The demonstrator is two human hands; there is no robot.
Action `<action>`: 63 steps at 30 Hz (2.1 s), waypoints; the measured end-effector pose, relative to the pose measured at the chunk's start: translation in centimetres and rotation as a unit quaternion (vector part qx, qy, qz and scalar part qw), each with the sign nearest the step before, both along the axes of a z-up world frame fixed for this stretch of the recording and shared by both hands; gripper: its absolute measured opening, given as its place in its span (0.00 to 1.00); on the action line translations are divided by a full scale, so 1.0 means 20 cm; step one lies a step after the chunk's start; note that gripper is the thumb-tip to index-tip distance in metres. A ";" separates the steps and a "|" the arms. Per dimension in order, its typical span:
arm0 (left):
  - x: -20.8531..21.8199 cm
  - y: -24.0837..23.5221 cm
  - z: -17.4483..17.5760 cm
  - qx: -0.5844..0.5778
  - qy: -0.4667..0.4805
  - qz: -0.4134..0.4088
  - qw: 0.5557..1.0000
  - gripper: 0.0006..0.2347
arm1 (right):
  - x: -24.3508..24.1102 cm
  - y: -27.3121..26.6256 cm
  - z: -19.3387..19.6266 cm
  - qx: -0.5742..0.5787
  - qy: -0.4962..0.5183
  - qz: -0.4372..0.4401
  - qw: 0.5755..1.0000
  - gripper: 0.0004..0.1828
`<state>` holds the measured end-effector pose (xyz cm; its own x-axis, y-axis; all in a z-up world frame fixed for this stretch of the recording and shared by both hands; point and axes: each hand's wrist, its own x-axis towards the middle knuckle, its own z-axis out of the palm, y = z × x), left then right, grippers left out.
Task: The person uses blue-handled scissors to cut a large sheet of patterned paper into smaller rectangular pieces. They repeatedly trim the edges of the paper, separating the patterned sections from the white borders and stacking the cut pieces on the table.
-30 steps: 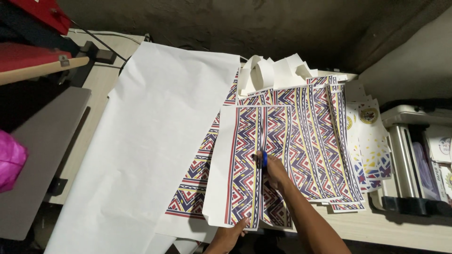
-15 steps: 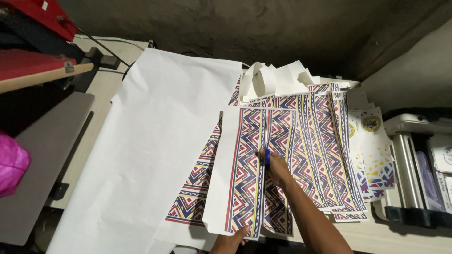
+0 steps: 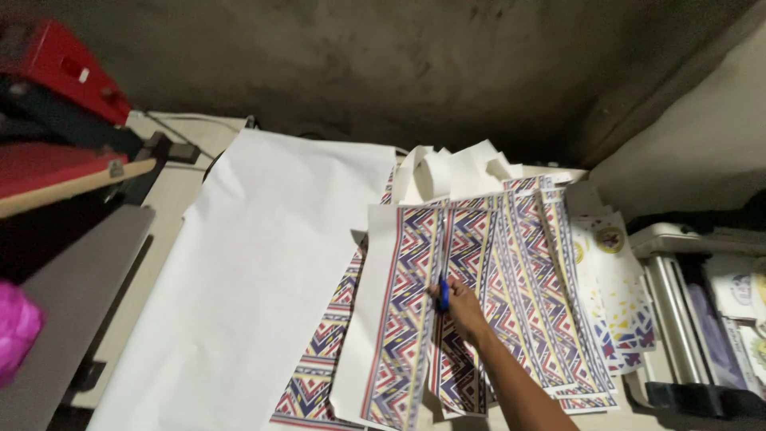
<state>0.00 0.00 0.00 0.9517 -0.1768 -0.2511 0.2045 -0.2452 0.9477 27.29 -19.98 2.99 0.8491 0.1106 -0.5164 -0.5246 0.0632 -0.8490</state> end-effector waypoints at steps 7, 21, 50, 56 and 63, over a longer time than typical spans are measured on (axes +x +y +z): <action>1.07 0.09 0.57 0.158 -0.246 -0.137 0.947 0.22 | -0.03 -0.05 -0.06 0.041 -0.032 0.040 0.998 0.11; 2.39 -0.02 0.69 0.364 -0.110 -0.258 0.888 0.12 | 0.09 -0.07 0.03 0.070 0.039 0.007 0.997 0.10; 2.61 -0.03 0.59 0.340 -0.009 -0.321 0.884 0.13 | 0.35 -0.05 0.10 -0.015 0.043 0.016 0.999 0.19; 2.40 0.02 0.82 0.316 -0.039 -0.293 0.902 0.12 | 0.21 -0.02 -0.13 -0.066 -0.058 0.009 0.996 0.23; 1.61 0.29 0.65 0.201 -0.352 0.147 0.902 0.09 | 0.36 -0.10 -0.28 -0.257 -0.239 -0.049 0.935 0.13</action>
<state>32.28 5.70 13.03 0.8908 0.0807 0.4472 -0.3012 -0.6319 0.7141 34.43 -22.03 -2.71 0.9896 -0.1380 -0.0395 -0.0911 -0.3908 -0.9159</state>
